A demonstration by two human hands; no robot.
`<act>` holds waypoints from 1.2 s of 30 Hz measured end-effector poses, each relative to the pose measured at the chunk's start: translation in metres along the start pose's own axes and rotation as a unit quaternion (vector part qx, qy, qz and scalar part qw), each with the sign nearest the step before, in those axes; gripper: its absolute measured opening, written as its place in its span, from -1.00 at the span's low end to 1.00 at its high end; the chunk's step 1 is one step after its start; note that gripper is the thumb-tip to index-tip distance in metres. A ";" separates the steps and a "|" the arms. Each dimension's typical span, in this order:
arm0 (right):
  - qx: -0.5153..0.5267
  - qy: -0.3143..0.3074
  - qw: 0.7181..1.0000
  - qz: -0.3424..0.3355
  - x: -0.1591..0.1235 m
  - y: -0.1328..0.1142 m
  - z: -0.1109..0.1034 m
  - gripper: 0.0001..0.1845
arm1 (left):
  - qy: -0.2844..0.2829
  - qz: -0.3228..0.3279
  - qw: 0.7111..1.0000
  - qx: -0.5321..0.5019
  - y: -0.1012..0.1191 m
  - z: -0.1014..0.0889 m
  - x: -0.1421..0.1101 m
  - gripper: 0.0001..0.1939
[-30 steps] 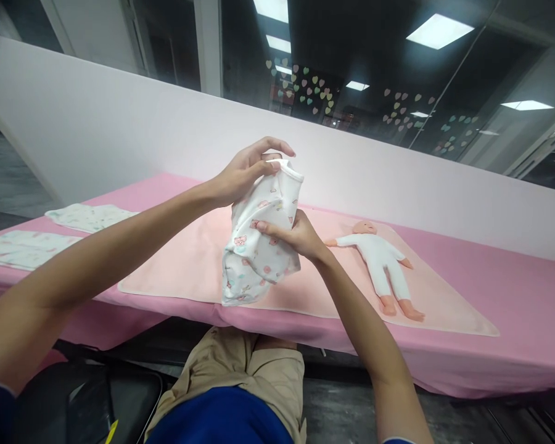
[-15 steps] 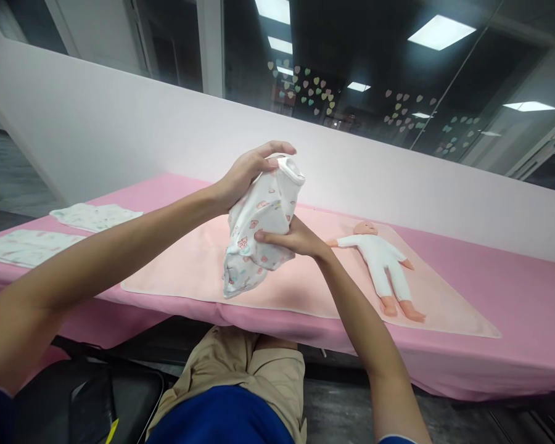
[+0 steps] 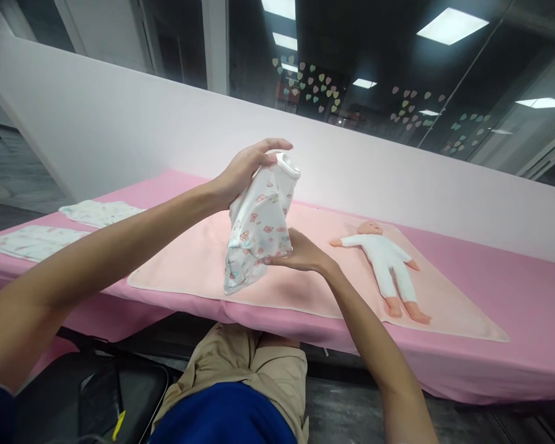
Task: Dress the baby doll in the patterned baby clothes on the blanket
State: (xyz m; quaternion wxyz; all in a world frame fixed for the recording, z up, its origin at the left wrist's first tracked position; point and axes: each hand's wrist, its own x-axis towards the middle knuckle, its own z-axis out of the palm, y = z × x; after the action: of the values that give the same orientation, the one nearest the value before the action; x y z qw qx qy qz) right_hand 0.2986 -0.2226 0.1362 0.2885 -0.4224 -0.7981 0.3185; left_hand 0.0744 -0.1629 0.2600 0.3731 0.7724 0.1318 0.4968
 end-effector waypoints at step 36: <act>0.214 0.249 0.942 -0.074 0.061 -0.059 -0.003 -0.32 | -0.028 -0.066 0.966 0.250 0.013 -0.034 -0.068 -0.58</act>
State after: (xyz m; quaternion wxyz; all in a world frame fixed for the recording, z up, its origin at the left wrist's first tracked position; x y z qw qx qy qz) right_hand 0.2430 -0.1957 0.1941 0.5840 -0.3562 -0.6430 0.3443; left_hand 0.0109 -0.1960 0.2311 0.2038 0.8442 0.2922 0.4004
